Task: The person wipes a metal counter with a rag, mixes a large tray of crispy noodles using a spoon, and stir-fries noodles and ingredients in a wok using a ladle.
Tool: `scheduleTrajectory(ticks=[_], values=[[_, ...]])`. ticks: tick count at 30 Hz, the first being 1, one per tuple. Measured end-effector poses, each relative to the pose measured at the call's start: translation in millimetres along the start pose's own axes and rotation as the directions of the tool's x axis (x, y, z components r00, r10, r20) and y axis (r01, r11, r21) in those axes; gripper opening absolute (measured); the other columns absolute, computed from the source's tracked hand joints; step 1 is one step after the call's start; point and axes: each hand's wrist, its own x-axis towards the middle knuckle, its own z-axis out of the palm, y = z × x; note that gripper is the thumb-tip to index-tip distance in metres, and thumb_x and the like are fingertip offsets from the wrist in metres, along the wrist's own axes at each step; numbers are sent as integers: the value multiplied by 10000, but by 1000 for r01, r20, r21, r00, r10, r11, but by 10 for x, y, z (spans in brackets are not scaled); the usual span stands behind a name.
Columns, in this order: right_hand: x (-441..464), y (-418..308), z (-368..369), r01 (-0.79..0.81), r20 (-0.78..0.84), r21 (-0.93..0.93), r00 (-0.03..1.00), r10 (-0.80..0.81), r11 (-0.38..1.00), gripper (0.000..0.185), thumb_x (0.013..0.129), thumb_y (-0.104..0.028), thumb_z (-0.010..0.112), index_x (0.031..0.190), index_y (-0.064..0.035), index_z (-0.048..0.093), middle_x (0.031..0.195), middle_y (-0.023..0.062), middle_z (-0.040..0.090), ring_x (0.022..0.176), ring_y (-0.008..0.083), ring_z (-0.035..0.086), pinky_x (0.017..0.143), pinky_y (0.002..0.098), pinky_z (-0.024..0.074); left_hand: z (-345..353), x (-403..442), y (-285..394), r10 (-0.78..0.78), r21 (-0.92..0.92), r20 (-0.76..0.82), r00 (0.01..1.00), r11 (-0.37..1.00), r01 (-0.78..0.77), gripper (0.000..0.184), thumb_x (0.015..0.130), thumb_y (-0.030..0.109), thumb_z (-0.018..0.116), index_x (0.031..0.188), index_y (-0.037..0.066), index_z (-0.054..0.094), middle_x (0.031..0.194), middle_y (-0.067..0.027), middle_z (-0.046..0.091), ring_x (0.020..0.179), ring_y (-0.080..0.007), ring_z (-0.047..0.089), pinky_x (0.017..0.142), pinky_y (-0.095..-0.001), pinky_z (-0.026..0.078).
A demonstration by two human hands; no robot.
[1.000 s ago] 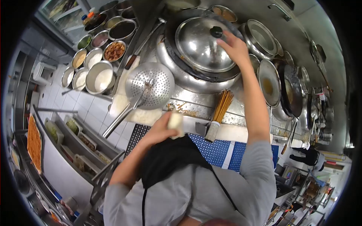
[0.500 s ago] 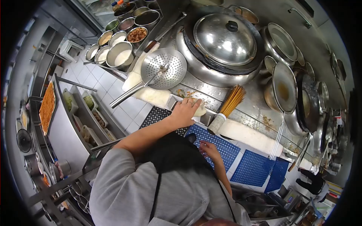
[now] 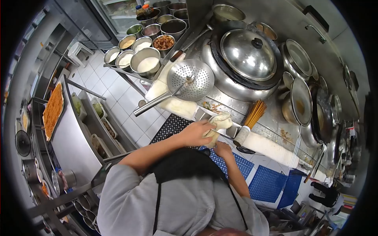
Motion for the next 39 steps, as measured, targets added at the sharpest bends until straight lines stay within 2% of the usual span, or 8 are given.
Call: scheduleTrajectory(ticks=[4, 6, 10, 20, 28, 31, 34, 39], values=[[-219, -872, -1094, 50, 233, 405, 960, -156, 913, 321, 877, -329, 605, 753, -42, 678, 712, 140, 693, 654, 324, 667, 628, 431, 497, -113, -879, -641, -249, -378, 247, 936, 865, 330, 396, 858, 320, 698, 1127, 30, 671, 1054, -155, 687, 906, -291, 679, 831, -379, 526], [-8, -1316, -1298, 187, -48, 514, 981, -190, 837, 295, 903, -283, 548, 839, -34, 693, 780, 230, 653, 787, 420, 657, 716, 518, 496, 19, -1348, -1258, -386, -257, 275, 881, 853, 454, 418, 875, 362, 670, 1133, 32, 674, 1076, -167, 697, 943, -304, 680, 828, -391, 527], [942, -2004, -1655, 172, -310, 395, 950, -45, 903, 316, 920, -298, 544, 845, -33, 699, 860, 235, 676, 826, 432, 657, 745, 518, 509, 108, -2107, -2149, -678, 214, 287, 677, 734, 644, 455, 816, 411, 628, 1074, 43, 696, 1063, -211, 688, 1016, -387, 650, 872, -466, 516], [2304, -2252, -1661, -325, -317, 305, 852, 417, 895, 352, 885, -322, 613, 1004, 1, 687, 924, 262, 694, 912, 399, 687, 849, 484, 533, -212, -2917, -2785, -826, -31, 35, 563, 562, 827, 362, 775, 331, 653, 1000, 59, 736, 1027, -227, 697, 995, -382, 664, 894, -443, 515], [1260, -1826, -2133, -66, -649, -54, 761, 16, 996, 113, 901, -132, 575, 913, -44, 645, 838, 247, 667, 728, 403, 684, 641, 485, 555, -103, -3356, -3026, -930, 46, 54, 364, 367, 929, 408, 784, 325, 659, 1091, 62, 715, 1056, -227, 698, 1051, -375, 656, 929, -431, 510], [1316, -1192, -1787, -106, -453, -256, 891, -23, 961, 110, 899, -154, 591, 926, -67, 652, 822, 237, 658, 703, 399, 682, 614, 480, 547, -66, -3313, -3171, -939, 11, 78, 336, 337, 941, 425, 769, 314, 685, 1095, 43, 709, 1064, -232, 696, 1059, -375, 656, 926, -426, 511], [1216, -1224, -1875, 25, -607, -82, 792, -70, 996, 143, 893, -181, 598, 913, -57, 666, 788, 236, 667, 712, 377, 690, 630, 477, 551, 291, -3457, -3818, -911, -175, 46, 410, 397, 901, 398, 770, 220, 723, 1113, 20, 697, 937, -233, 716, 879, -326, 714, 776, -402, 559], [930, -1321, -1972, -35, -461, 563, 816, 349, 825, 234, 844, -267, 672, 816, -41, 726, 676, 171, 673, 671, 291, 680, 657, 419, 536, -269, -2499, -3064, -832, -128, 134, 538, 524, 842, 327, 818, 110, 688, 1126, 0, 672, 705, -131, 664, 545, -165, 626, 462, -315, 498]])
